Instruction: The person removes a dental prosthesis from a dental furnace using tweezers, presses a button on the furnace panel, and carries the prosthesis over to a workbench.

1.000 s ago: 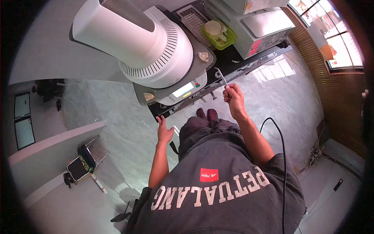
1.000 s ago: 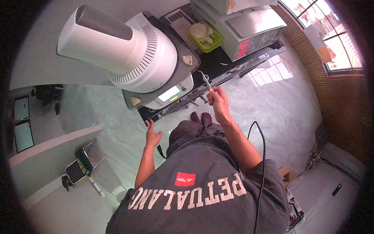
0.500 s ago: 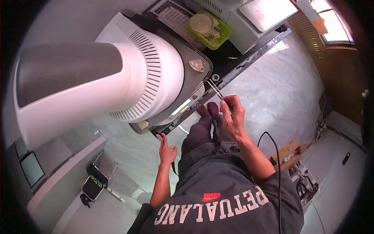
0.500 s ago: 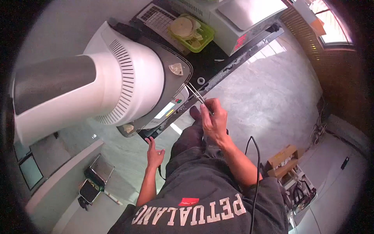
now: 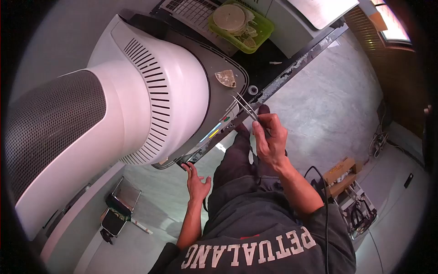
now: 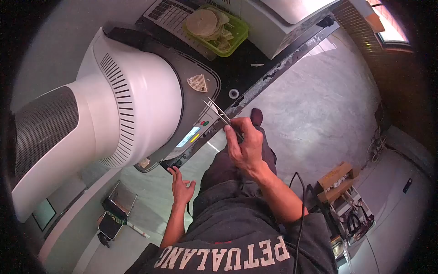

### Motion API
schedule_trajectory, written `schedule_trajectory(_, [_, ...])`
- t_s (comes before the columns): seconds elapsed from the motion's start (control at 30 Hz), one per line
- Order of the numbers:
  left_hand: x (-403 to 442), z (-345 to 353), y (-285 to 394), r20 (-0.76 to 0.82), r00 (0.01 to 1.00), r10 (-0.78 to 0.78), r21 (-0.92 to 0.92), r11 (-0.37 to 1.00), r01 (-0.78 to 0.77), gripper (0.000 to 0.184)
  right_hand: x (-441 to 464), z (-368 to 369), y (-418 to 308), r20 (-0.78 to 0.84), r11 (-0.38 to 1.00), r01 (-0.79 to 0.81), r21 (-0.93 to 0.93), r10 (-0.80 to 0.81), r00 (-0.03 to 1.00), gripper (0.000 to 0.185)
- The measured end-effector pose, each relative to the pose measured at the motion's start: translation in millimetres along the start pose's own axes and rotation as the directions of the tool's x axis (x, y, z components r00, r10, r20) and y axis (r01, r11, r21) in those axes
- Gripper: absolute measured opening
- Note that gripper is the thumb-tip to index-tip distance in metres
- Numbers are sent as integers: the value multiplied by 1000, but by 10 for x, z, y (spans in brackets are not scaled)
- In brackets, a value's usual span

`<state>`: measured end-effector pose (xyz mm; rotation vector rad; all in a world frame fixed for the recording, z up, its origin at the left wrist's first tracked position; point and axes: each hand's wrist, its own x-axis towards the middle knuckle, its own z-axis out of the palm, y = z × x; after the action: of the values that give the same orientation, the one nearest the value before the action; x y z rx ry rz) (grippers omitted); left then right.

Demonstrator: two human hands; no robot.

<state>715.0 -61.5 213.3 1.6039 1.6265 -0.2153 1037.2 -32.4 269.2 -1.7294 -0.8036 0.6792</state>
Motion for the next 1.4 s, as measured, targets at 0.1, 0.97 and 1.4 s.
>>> schedule_trajectory(0.1, [14,5,-4,8,1000,-5,21,1000,5,107,19,-9,17,8,1000,-15,-25,15,1000,12])
schedule_trajectory(0.97, [141,-167,1188,131,867,481,-26,876,-482,59,62,-22,-56,-74,991,62,-118,-71,995,10])
schedule_trajectory(1.4, [140,-117,954,160,916,369,-3,928,-373,57,167,63,-3,-133,989,95,-113,-109,985,10])
